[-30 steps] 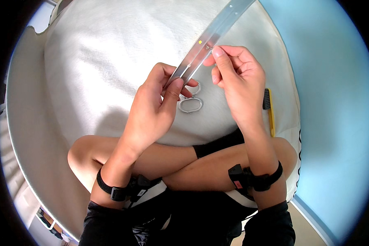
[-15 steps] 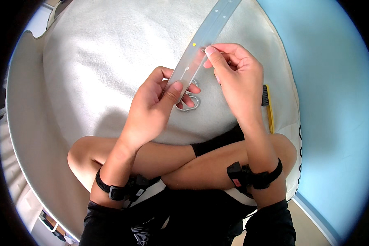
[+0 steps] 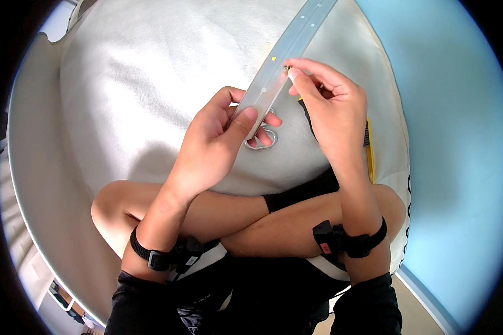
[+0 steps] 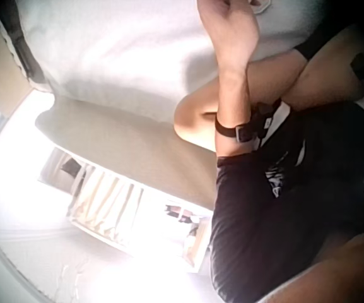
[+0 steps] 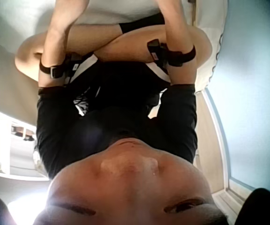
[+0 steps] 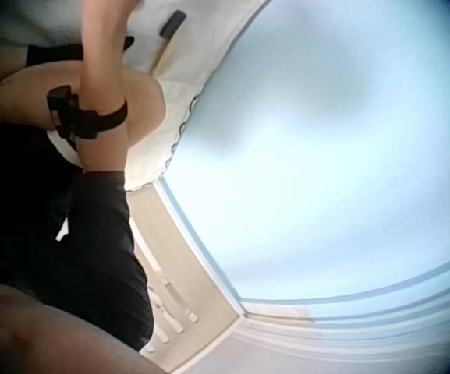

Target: The person places a small metal pin into a hole on a metal bar and then picks up and handles two metal rings.

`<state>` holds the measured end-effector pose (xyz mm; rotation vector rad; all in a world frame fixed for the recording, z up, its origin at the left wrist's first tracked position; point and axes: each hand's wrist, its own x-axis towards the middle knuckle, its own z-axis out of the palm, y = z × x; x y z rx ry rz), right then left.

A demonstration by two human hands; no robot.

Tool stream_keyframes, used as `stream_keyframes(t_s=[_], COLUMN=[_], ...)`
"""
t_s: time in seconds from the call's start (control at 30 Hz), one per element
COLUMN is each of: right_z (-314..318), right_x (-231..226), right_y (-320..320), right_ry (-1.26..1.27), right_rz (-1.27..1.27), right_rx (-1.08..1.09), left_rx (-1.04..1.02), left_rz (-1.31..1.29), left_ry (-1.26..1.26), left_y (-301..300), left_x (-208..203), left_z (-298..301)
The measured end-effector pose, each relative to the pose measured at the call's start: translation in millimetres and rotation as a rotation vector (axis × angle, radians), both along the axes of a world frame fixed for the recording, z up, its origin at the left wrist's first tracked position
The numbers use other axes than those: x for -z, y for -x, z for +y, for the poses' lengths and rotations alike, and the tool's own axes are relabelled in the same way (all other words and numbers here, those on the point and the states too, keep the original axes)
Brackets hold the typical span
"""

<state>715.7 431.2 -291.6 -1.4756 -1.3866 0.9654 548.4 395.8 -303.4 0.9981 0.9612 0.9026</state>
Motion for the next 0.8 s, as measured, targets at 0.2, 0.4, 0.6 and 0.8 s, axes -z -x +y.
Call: stream_keyframes(t_s=[0.2,0.4,0.6,0.8], right_z=[7.0,5.4,4.8,-1.3], right_x=[-0.2,-9.3,-12.8,-15.0], right_y=[-16.4,-16.0,-11.0,-8.1], right_ry=[0.146,0.069,0.065,-0.024], right_rz=[0.642,0.697,0.653,0.245], right_rx=[0.112,0.1,0.096,0.051], left_rx=[-0.017,-0.031,0.0,0.024], left_rz=[-0.031,-0.009,0.005,0.003], left_ry=[-0.016,-0.018,0.008,0.043], left_y=[3.1,4.3,3.7,2.8], left_x=[3.2,5.4,5.2,2.8], left_z=[1.0,2.3,1.0,0.0])
